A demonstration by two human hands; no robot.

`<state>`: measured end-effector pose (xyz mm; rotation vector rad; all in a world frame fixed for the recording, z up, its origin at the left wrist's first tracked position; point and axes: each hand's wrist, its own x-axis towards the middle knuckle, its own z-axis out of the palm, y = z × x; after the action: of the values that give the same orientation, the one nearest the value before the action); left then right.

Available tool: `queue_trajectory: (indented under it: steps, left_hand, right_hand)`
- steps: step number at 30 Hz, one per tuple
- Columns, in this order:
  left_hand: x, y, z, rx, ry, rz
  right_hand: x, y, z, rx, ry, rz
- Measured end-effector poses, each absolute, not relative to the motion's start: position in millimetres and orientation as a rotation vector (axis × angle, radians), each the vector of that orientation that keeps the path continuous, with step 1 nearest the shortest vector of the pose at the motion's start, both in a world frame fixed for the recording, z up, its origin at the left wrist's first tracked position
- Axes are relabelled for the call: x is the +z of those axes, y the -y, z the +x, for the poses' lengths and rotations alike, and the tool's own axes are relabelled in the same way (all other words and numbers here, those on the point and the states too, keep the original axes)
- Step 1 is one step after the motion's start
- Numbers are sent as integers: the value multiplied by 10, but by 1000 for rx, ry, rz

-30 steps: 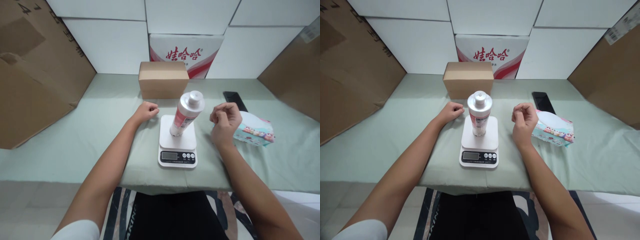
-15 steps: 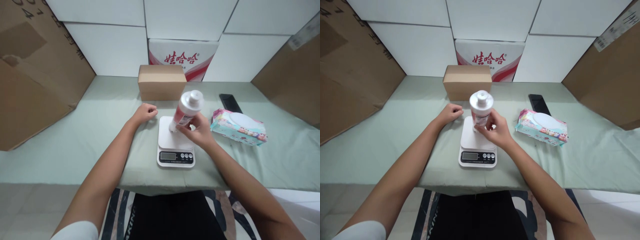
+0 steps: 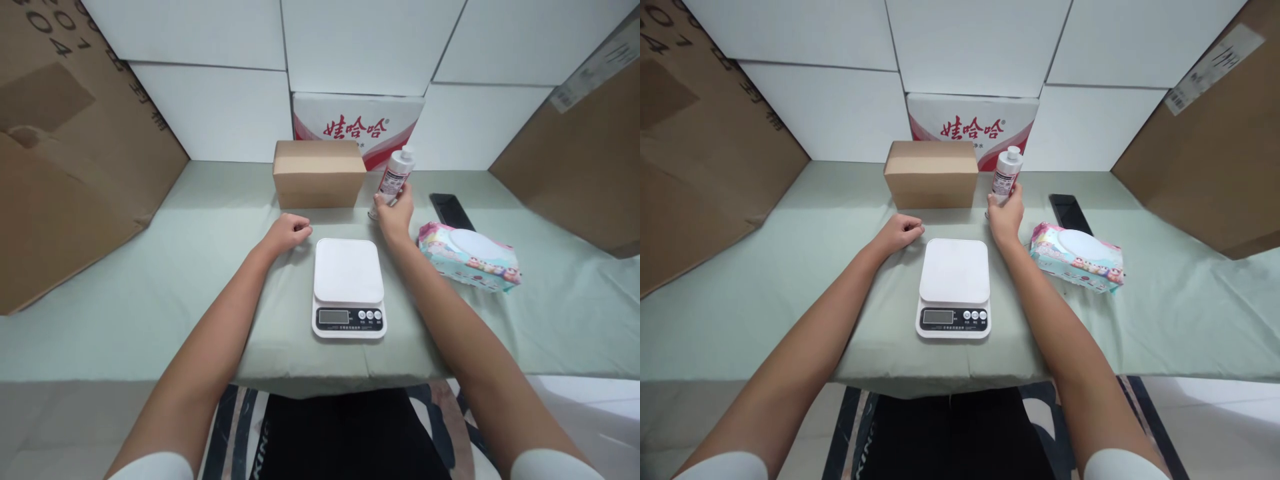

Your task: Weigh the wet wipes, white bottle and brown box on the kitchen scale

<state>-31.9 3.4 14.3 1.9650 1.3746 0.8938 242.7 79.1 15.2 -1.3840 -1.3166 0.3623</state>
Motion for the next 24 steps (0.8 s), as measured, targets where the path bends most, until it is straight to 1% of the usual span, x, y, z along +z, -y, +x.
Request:
queue_trajectory:
  steps: [4,8,9,11,13,15,17,19,24]
  left_hand:
    - [142,-35,-324,890,-1383,1967]
    - [148,-31,-329,877,-1389,1976]
    - [149,-32,-330,875,-1386,1979]
    - [149,-33,-332,875,-1380,1983]
    - [149,-33,-332,873,-1385,1989]
    - [149,-31,-331,866,-1396,1996]
    - [150,-26,-330,857,-1402,1997]
    - [152,-18,-330,854,-1404,1992]
    - [152,-7,-338,874,-1400,1968]
  right_hand:
    - [204,-846,2447,396,1332,-1490]
    - [441,-329,2744,497,1532,-1383]
    - [525,-126,2893,452,1622,-1333]
    - [684,283,3277,249,1748,-1299]
    - [787,605,3729,48,1746,-1393]
    - [809,774,4155,-25,1768,-1545]
    - [777,783,4455,47,1906,-1704]
    - [751,677,4569,116,2109,-1760]
    - [902,309,4314,175,2544,-1782]
